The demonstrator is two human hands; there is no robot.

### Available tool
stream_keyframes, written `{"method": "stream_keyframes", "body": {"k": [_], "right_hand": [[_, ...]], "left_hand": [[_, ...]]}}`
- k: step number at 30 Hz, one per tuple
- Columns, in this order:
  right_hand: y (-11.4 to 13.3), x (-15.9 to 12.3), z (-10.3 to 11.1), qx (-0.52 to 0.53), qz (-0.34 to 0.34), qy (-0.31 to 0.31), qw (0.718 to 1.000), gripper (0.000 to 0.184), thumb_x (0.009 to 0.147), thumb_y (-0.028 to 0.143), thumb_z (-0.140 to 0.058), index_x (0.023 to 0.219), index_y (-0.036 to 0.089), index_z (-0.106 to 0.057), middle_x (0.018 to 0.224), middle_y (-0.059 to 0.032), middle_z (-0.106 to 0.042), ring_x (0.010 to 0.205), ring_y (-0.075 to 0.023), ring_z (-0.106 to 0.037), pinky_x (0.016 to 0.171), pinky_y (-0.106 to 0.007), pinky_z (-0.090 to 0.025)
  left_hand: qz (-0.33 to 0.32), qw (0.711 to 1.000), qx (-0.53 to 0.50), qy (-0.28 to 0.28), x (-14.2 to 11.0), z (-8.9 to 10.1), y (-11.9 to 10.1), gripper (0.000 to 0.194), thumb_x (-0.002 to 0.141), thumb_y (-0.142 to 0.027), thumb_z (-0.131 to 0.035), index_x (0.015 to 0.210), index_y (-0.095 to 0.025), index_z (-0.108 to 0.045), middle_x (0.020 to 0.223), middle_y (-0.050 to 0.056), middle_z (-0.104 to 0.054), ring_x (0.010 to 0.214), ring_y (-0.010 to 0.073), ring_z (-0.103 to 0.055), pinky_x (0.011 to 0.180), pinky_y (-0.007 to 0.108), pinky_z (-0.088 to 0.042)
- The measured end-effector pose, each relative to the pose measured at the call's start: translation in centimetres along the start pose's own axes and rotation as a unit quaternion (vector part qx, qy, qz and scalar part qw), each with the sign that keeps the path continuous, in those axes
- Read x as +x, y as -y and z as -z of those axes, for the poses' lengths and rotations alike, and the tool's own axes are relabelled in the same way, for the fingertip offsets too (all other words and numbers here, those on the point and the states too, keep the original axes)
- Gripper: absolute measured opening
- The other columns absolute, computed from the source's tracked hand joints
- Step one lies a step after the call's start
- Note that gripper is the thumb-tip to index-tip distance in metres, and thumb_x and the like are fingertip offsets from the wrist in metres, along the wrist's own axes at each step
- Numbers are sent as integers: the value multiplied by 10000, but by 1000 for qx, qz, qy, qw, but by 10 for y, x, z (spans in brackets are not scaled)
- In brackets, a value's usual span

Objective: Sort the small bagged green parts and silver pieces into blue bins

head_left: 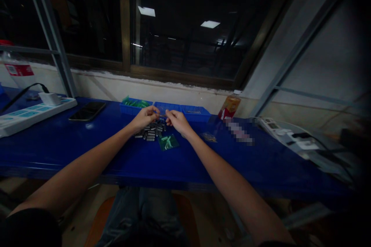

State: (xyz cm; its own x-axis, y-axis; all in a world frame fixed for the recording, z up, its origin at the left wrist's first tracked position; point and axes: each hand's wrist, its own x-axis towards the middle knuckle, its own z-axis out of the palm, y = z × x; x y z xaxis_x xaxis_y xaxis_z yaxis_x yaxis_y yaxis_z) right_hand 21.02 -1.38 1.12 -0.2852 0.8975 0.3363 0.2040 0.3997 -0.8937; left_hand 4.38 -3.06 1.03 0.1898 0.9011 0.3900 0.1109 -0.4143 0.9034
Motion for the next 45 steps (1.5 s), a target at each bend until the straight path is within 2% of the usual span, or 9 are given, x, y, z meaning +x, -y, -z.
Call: {"method": "stream_keyframes", "body": {"k": [3, 7, 13, 18, 23, 27, 32, 38, 45], "right_hand": [[8, -3, 1, 109, -82, 18, 990, 485, 812, 588, -335, 784, 159, -559, 561, -13, -566, 477, -111, -542, 473, -215, -406], [12, -4, 0, 141, -94, 60, 984, 285, 749, 437, -545, 796, 156, -560, 564, 5, -571, 489, -98, -539, 472, -199, -392], [2, 1, -4, -2, 0, -5, 1000, 100, 677, 205, -588, 745, 163, -529, 558, 47, -522, 485, -81, -480, 493, -203, -369], [-1, 0, 0, -222, 147, -76, 961, 74, 707, 186, -549, 780, 180, -558, 615, 32, -512, 574, -104, -474, 573, -229, -371], [7, -6, -2, -266, 196, -76, 941, 75, 704, 148, -555, 756, 191, -587, 671, 14, -480, 631, -120, -468, 617, -238, -375], [10, -9, -7, -265, 213, -53, 939, 96, 718, 157, -556, 786, 198, -611, 667, 14, -468, 636, -119, -471, 620, -233, -377], [6, -5, -9, -180, 128, -9, 975, 176, 746, 309, -559, 786, 153, -630, 695, -6, -531, 609, -111, -490, 599, -236, -394], [5, 0, -6, 47, -50, 2, 998, 402, 795, 494, -431, 712, 142, -607, 606, -13, -577, 558, -112, -532, 478, -205, -378], [-4, 2, -8, -82, 87, -75, 990, 174, 754, 208, -517, 846, 160, -656, 715, -7, -615, 642, -122, -532, 615, -242, -420]], "left_hand": [[-41, 999, 7, -8, 1, 0, -1, 169, 689, -280, -579, 754, -152, -491, 657, -25, -486, 573, 82, -439, 540, 206, -359], [-74, 997, 19, -8, 1, -1, -4, 167, 712, -304, -547, 741, -151, -487, 667, -23, -471, 577, 85, -428, 533, 206, -356], [-91, 993, 76, 16, 4, 1, 4, 125, 740, -247, -485, 781, -139, -535, 659, -14, -506, 556, 91, -433, 535, 217, -342], [-35, 989, 143, 14, 6, 4, 9, 214, 748, -270, -479, 850, -146, -621, 863, 42, -625, 768, 158, -534, 681, 265, -395], [79, 993, 79, -36, 2, 1, 1, 428, 771, -499, -428, 813, -126, -634, 917, 81, -627, 819, 189, -524, 633, 262, -398], [98, 993, 37, -48, 2, 0, 0, 252, 695, -368, -551, 766, -128, -579, 737, 29, -588, 639, 126, -490, 558, 229, -363], [10, 998, 30, -56, 4, 1, 2, 123, 698, -242, -537, 768, -148, -500, 672, -13, -509, 577, 94, -459, 566, 223, -374], [-164, 942, 291, -11, -1, 1, -4, 108, 730, -166, -499, 801, -165, -581, 809, 33, -509, 748, 147, -499, 699, 274, -411], [-124, 933, 337, -16, -1, 1, -1, 174, 750, -231, -488, 816, -148, -625, 819, 58, -532, 781, 185, -509, 737, 315, -409]]}}
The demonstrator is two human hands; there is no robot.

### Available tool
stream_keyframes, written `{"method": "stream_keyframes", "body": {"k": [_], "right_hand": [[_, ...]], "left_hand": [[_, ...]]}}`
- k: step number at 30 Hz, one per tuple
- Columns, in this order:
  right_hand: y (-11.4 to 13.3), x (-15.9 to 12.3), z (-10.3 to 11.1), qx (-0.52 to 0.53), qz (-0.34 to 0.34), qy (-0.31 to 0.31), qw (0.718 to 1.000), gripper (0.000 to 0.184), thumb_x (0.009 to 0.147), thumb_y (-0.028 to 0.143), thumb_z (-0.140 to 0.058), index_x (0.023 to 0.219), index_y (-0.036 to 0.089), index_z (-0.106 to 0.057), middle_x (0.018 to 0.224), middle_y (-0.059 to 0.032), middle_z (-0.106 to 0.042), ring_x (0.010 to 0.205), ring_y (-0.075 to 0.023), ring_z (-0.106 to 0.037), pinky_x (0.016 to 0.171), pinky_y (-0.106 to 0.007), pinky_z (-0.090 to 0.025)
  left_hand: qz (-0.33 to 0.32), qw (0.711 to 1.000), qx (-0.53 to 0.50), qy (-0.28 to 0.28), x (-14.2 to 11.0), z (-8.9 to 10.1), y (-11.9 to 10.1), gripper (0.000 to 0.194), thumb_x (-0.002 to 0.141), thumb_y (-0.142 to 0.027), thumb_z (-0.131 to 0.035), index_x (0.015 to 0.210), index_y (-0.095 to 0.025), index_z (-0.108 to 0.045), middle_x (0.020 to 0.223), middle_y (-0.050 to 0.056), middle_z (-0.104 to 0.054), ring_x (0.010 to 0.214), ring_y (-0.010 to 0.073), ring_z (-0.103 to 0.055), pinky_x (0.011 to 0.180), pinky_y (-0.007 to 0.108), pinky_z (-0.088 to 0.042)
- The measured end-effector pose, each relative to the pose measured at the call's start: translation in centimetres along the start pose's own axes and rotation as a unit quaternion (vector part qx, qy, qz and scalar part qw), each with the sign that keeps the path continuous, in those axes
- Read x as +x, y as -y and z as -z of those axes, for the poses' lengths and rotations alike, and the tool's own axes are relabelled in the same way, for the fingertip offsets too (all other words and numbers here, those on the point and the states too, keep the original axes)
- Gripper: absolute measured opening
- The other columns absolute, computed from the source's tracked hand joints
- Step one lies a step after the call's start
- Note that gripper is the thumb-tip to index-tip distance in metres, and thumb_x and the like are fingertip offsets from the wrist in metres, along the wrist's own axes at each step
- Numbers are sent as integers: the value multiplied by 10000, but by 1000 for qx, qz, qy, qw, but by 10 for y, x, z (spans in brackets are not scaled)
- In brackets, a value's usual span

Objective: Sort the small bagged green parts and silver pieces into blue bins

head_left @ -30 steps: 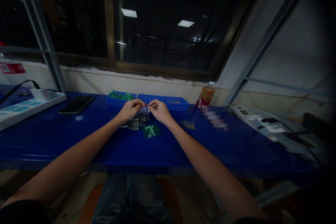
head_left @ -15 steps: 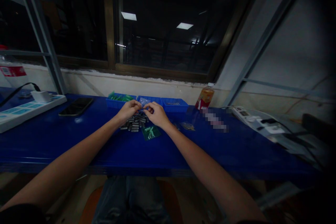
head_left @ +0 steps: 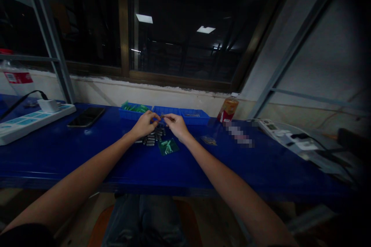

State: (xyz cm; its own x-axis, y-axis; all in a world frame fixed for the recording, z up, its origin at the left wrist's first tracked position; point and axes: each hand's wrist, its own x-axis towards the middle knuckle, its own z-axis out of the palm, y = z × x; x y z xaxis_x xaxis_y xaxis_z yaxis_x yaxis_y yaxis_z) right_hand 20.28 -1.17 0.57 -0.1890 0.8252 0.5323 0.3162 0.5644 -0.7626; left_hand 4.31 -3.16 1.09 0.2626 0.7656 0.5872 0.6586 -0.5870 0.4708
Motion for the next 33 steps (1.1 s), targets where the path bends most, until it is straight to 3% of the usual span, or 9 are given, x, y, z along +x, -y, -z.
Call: {"method": "stream_keyframes", "body": {"k": [5, 9, 14, 17, 21, 24, 26, 30, 33], "right_hand": [[5, -5, 3, -161, 128, 7, 979, 260, 773, 143, -496, 960, 194, -669, 782, -33, -550, 728, -138, -514, 719, -279, -424], [10, -9, 3, -174, 162, 56, 970, 361, 744, 110, -513, 1070, 220, -622, 950, -54, -496, 873, -150, -507, 795, -291, -422], [13, -6, 0, -81, 39, 33, 995, 235, 743, 262, -568, 930, 164, -672, 894, -59, -531, 808, -149, -522, 760, -300, -433], [15, -3, -1, 39, -74, 39, 996, 351, 791, 440, -476, 781, 145, -664, 700, -31, -567, 658, -128, -529, 620, -258, -431], [13, -1, -1, 80, -108, 28, 990, 256, 754, 377, -524, 741, 142, -624, 587, -3, -552, 538, -109, -505, 507, -218, -393], [14, 2, 8, -9, -24, -43, 999, 174, 744, 297, -527, 713, 148, -610, 593, -12, -562, 546, -124, -513, 532, -239, -403], [20, 5, 25, -93, 74, -134, 984, 177, 761, 298, -512, 735, 153, -611, 649, -28, -577, 590, -135, -524, 588, -262, -416], [32, 14, 74, -195, 166, -364, 896, 278, 844, 359, -407, 863, 143, -582, 758, -58, -543, 690, -159, -517, 670, -309, -419], [21, 20, 102, -260, 141, -433, 852, 333, 878, 364, -330, 933, 130, -560, 823, -81, -519, 781, -182, -510, 731, -341, -406]], "left_hand": [[160, 963, -215, 5, 2, 0, -3, 455, 827, -481, -335, 836, -113, -602, 811, 75, -590, 746, 179, -534, 662, 288, -406], [202, 939, -277, -13, 4, -2, 1, 345, 761, -443, -477, 820, -114, -562, 722, 39, -572, 631, 137, -515, 576, 242, -386], [99, 979, -166, -68, 3, 0, 7, 231, 747, -326, -524, 865, -135, -578, 676, 16, -569, 617, 137, -518, 601, 253, -392], [-7, 997, -33, -75, 0, 2, 2, 176, 757, -268, -530, 859, -155, -617, 715, 25, -578, 665, 145, -521, 649, 263, -394], [-60, 997, 14, -49, -2, 2, -8, 165, 772, -243, -530, 875, -167, -634, 788, 38, -572, 703, 144, -526, 659, 257, -410], [-65, 998, 16, -18, -2, 3, -13, 211, 796, -293, -512, 919, -164, -624, 841, 50, -578, 748, 153, -535, 690, 270, -425], [-72, 997, 21, 22, -2, 3, -15, 276, 812, -360, -487, 944, -154, -617, 867, 62, -584, 783, 164, -537, 729, 288, -424], [-99, 981, 60, 154, -8, 0, -19, 436, 795, -529, -444, 985, -178, -619, 964, 85, -577, 942, 218, -498, 842, 352, -378], [-96, 960, 84, 251, -14, -5, -21, 550, 704, -638, -484, 1059, -232, -592, 1111, 88, -526, 1064, 283, -421, 861, 425, -346]]}}
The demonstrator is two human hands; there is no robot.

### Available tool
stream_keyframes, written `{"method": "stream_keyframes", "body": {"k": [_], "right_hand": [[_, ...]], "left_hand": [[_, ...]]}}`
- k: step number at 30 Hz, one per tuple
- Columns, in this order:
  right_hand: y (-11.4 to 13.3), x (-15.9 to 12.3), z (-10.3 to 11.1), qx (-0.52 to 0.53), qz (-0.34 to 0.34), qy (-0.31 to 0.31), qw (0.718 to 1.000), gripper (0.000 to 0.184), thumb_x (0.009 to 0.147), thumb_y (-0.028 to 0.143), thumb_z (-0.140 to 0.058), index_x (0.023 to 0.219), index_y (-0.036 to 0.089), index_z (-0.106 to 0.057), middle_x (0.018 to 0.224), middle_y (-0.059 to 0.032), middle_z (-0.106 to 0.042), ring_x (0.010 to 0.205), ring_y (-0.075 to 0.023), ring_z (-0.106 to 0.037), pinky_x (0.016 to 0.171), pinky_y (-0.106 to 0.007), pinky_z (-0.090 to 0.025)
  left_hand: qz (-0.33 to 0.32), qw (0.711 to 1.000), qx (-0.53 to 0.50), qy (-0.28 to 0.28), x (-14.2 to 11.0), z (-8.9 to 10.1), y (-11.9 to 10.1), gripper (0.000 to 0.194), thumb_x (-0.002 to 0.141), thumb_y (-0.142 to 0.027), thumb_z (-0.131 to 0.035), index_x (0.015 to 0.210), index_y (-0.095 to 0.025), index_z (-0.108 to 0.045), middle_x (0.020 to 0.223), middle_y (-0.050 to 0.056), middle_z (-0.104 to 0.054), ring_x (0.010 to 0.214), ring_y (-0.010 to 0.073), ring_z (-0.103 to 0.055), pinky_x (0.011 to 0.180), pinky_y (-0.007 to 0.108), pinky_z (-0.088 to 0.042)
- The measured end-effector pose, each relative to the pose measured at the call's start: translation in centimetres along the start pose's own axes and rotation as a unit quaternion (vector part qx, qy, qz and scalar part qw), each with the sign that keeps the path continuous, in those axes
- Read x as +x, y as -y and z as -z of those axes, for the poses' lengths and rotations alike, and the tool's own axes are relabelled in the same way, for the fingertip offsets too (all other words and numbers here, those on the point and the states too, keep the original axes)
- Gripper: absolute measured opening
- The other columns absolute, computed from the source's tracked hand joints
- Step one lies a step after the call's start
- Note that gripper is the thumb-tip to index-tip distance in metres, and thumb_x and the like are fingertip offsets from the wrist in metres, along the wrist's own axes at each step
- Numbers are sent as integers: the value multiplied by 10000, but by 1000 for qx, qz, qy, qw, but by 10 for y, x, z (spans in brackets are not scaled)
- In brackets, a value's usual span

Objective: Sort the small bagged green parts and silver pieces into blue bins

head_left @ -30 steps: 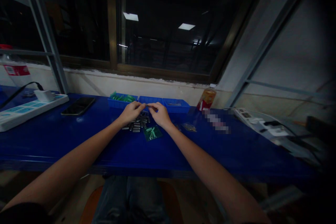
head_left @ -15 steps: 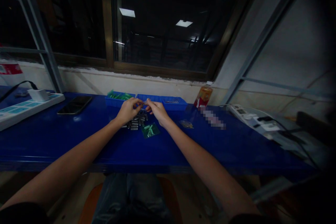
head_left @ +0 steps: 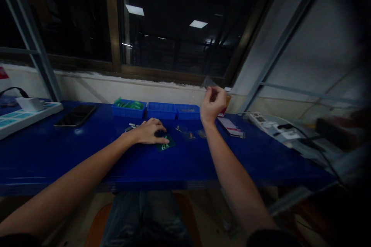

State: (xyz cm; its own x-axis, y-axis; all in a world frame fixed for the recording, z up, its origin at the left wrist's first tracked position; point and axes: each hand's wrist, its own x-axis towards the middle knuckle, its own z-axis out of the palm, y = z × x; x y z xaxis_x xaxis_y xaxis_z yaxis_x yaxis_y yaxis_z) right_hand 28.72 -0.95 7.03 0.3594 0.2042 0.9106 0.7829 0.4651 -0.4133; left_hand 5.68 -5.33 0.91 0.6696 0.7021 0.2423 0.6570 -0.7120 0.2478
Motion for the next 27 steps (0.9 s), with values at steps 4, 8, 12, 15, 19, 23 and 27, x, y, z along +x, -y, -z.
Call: {"method": "stream_keyframes", "body": {"k": [4, 8, 12, 15, 19, 23, 27], "right_hand": [[-38, -13, -12, -133, 0, 181, 974, 347, 805, 428, -462, 959, 147, -593, 927, -114, -526, 923, -236, -485, 799, -375, -389], [-49, -33, -23, -203, -31, 337, 919, 406, 733, 471, -536, 963, 147, -621, 980, -144, -552, 1017, -294, -452, 813, -416, -382], [-19, -38, -26, -49, -42, 375, 925, 303, 790, 398, -475, 860, 154, -639, 820, -69, -615, 831, -189, -548, 777, -315, -401], [16, -46, -27, 142, -109, 467, 866, 387, 809, 478, -414, 813, 158, -631, 651, -15, -586, 631, -140, -546, 623, -258, -418], [46, -67, -27, 316, -178, 526, 769, 305, 740, 467, -525, 738, 168, -586, 610, 20, -544, 574, -113, -515, 550, -228, -413], [50, -82, -28, 341, -185, 509, 768, 221, 688, 377, -589, 657, 162, -548, 582, 34, -514, 553, -99, -473, 530, -220, -385], [47, -82, -30, 320, -183, 479, 797, 207, 671, 345, -586, 602, 158, -528, 538, 49, -468, 516, -89, -417, 501, -219, -311]], "left_hand": [[8, 999, -17, 31, 0, -2, -3, 469, 690, -590, -539, 979, -226, -601, 1104, 74, -524, 1081, 294, -396, 855, 437, -332], [23, 996, -81, -14, 5, 3, -1, 279, 708, -408, -592, 827, -157, -566, 863, 60, -566, 880, 220, -498, 746, 328, -382], [49, 966, -226, -120, 9, 8, 10, 225, 707, -337, -590, 807, -156, -501, 759, 16, -548, 692, 140, -512, 644, 265, -397], [71, 927, -291, -225, 10, 13, 21, 281, 688, -329, -607, 873, -153, -488, 809, 24, -550, 723, 139, -525, 665, 270, -411], [92, 897, -327, -284, 9, 19, 28, 279, 708, -313, -584, 906, -125, -524, 822, 52, -588, 754, 153, -549, 708, 290, -422], [85, 905, -330, -253, 8, 19, 25, 247, 716, -341, -582, 826, -122, -551, 790, 47, -604, 730, 152, -558, 681, 277, -425], [91, 912, -327, -229, 7, 18, 21, 248, 714, -348, -581, 812, -121, -550, 764, 40, -599, 691, 145, -553, 644, 270, -421]]}}
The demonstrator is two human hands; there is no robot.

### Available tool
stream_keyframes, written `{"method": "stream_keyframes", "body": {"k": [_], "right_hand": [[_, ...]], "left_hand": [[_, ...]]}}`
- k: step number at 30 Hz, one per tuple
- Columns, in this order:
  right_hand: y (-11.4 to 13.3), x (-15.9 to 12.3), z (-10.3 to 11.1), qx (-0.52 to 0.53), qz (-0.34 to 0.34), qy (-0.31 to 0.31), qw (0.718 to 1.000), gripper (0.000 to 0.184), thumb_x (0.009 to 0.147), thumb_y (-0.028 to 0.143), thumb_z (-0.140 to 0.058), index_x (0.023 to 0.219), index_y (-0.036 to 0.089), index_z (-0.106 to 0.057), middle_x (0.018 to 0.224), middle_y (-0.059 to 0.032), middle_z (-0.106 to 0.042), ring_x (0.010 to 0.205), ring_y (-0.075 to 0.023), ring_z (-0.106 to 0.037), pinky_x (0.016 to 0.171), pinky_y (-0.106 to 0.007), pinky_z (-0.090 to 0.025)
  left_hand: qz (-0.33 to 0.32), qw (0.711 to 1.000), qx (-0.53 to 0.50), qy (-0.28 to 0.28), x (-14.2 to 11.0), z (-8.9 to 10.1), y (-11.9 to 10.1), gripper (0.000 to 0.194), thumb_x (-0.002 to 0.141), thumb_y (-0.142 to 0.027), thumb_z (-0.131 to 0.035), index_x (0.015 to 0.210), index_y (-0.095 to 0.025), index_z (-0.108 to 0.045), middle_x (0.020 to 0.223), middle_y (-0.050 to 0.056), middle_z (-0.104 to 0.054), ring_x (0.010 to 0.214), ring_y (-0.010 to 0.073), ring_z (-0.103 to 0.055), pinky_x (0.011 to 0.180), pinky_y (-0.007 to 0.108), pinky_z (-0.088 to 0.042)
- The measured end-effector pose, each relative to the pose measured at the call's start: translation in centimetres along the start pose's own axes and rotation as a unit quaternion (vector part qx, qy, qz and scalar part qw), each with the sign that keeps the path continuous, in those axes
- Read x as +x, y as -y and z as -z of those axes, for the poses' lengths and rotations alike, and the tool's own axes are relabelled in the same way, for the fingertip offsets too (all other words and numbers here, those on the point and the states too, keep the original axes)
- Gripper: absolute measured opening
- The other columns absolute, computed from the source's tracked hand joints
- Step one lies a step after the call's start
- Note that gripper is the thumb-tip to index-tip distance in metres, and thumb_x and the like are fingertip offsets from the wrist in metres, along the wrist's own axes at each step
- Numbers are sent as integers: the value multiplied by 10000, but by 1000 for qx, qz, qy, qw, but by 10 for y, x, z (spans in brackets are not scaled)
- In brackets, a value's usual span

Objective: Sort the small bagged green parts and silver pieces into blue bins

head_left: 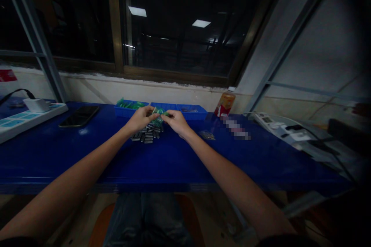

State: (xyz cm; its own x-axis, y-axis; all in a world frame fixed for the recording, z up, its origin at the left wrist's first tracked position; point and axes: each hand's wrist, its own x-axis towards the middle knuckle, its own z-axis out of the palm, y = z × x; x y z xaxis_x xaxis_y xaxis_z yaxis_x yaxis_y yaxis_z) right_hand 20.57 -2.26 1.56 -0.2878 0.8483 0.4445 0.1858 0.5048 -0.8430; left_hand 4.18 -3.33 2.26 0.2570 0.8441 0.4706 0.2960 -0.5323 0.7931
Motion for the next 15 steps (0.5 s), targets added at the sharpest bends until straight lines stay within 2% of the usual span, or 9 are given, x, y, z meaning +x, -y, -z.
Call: {"method": "stream_keyframes", "body": {"k": [5, 8, 12, 15], "right_hand": [[5, 2, 5, -2, 14, -54, 998, 197, 679, 339, -574, 608, 161, -530, 531, 50, -466, 513, -93, -409, 504, -226, -292], [6, 1, 7, -5, 11, -48, 999, 203, 693, 345, -569, 619, 160, -533, 535, 45, -485, 521, -98, -434, 511, -228, -309], [7, 1, 7, -15, -3, -29, 999, 172, 709, 337, -569, 697, 166, -567, 581, 39, -520, 559, -99, -470, 534, -221, -347], [4, 3, 8, -30, -26, -51, 998, 186, 725, 353, -563, 778, 176, -584, 636, 30, -548, 583, -97, -490, 542, -216, -363]], "left_hand": [[9, 999, 36, 26, 0, 1, 2, 234, 734, -357, -547, 772, -126, -539, 661, 13, -550, 602, 127, -517, 572, 255, -396], [5, 998, 60, 24, 0, 2, 5, 215, 751, -347, -517, 746, -133, -536, 621, 3, -529, 570, 119, -501, 543, 242, -373], [3, 988, 154, -25, -2, 3, 3, 201, 735, -346, -521, 702, -150, -547, 570, -5, -525, 522, 115, -477, 498, 233, -320], [8, 972, 223, -72, -4, 4, -2, 188, 718, -345, -538, 700, -159, -559, 548, 3, -548, 509, 129, -491, 492, 242, -301]]}}
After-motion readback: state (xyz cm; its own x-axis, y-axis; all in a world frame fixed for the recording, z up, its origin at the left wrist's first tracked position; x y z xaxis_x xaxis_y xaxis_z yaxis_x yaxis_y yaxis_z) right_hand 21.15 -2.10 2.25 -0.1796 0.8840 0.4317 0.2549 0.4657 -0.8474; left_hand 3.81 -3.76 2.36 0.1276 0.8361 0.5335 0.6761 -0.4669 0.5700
